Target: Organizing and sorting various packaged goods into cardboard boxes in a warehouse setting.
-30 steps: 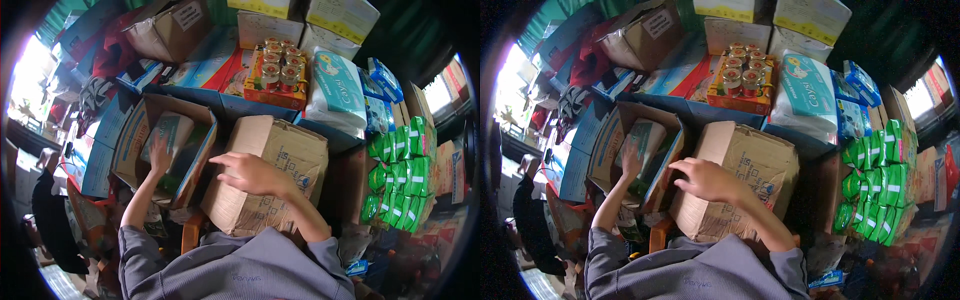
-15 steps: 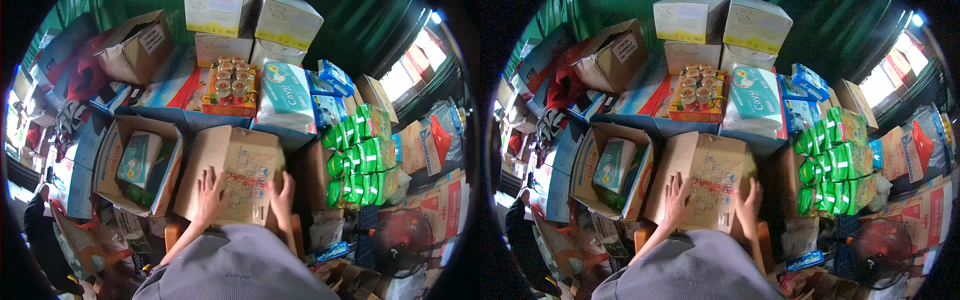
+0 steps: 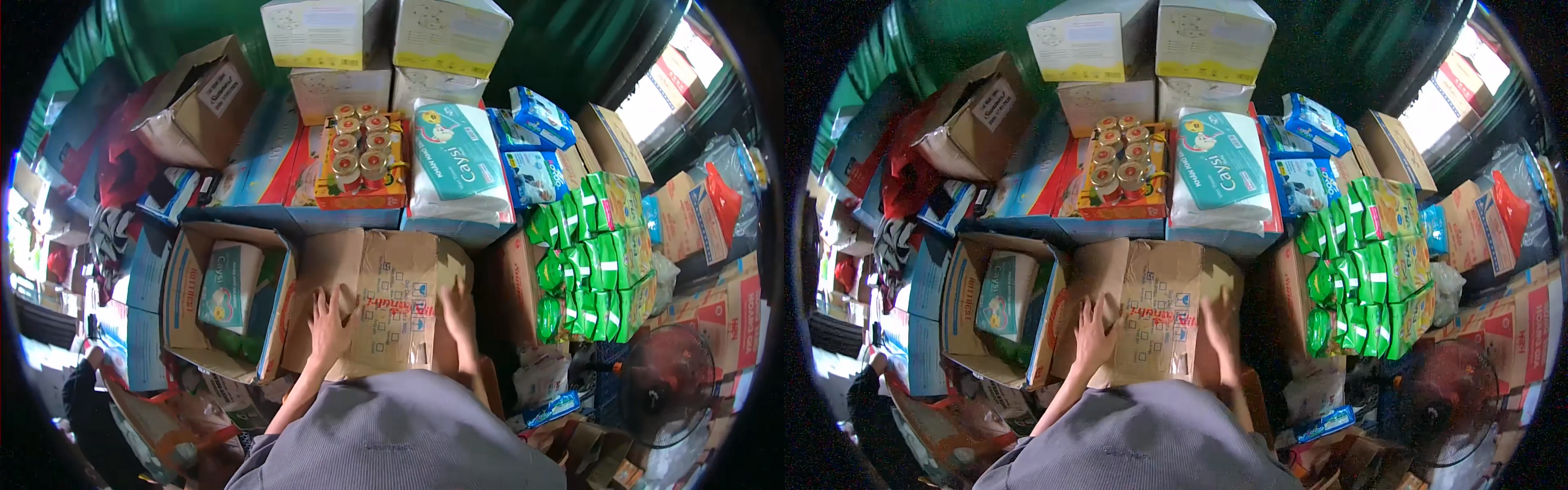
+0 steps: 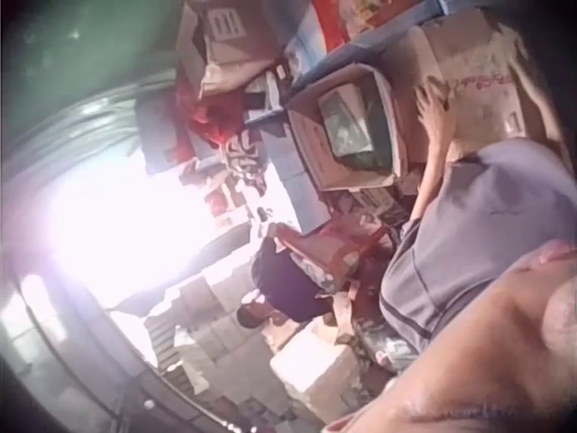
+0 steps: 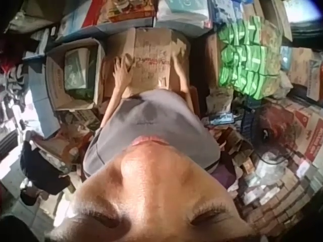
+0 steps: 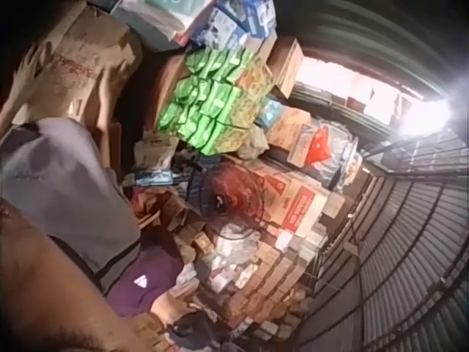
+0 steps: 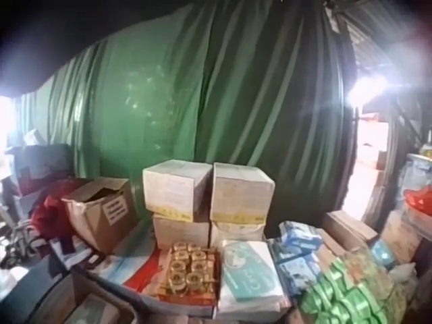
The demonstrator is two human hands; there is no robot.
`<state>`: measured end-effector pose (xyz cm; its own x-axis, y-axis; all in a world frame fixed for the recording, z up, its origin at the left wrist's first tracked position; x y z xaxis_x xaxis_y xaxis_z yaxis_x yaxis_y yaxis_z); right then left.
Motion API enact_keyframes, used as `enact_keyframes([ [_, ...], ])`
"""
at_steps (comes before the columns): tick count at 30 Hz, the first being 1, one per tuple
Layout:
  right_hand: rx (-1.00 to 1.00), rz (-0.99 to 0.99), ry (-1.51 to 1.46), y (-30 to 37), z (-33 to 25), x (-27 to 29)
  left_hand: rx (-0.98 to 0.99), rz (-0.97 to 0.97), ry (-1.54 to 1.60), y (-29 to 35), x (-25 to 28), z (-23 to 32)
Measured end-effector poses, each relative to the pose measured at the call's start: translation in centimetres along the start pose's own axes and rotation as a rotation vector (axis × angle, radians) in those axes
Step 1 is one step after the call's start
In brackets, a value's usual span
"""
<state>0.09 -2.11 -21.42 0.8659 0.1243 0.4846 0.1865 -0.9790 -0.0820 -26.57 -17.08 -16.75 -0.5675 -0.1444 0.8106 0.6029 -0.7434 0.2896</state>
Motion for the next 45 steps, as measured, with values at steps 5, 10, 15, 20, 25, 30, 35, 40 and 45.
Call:
enact_keyframes([
  [5, -0.372, -0.02, 0.027, -1.1, 4.3, 1.3, 0.072, 0.048, 0.057, -2.6, 0.1, -1.4],
  [10, -0.466, 0.098, 0.149, -1.5, 7.9, 1.5, 0.187, -0.066, 0.193, -4.9, 0.1, -3.8],
  [15, -0.499, 0.308, -0.406, -1.8, 8.9, 4.4, -0.053, -0.048, 0.127, -3.1, -0.6, -4.1],
  [20, -0.327, 0.304, -0.328, -2.6, 6.5, 7.5, -0.148, -0.06, 0.112, -1.4, -0.5, -3.4],
  [25, -0.241, 0.342, -0.142, -4.0, 5.2, 8.5, -0.174, -0.045, 0.197, -1.8, -0.7, -4.1],
  [30, -0.287, 0.238, -0.034, -5.3, 5.2, 9.4, 0.136, -0.056, 0.377, -4.0, -3.6, -9.1],
  [35, -0.264, 0.132, -0.196, -5.4, 5.1, 9.3, 0.243, -0.251, 0.594, -7.6, -6.9, -17.5],
  [40, -0.22, 0.112, -0.071, -5.6, 4.7, 10.4, 0.39, -0.43, 0.687, -6.2, -6.5, -15.8],
  [45, -0.282, 0.096, -0.264, -5.1, 4.6, 8.8, 0.138, -0.38, 0.468, -3.0, -0.8, -12.7],
])
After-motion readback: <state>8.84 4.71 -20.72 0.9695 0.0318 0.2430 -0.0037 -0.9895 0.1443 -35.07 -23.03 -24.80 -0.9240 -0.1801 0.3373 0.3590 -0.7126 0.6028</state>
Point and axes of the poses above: each hand's wrist, its own y-axis away from the middle knuckle, its own x-axis out of the back of the hand, z = x × y, the point moved 1 cm from there along -y, towards the middle knuckle, and after that the axes turned 12 degrees about x, right-handed, at the moved point
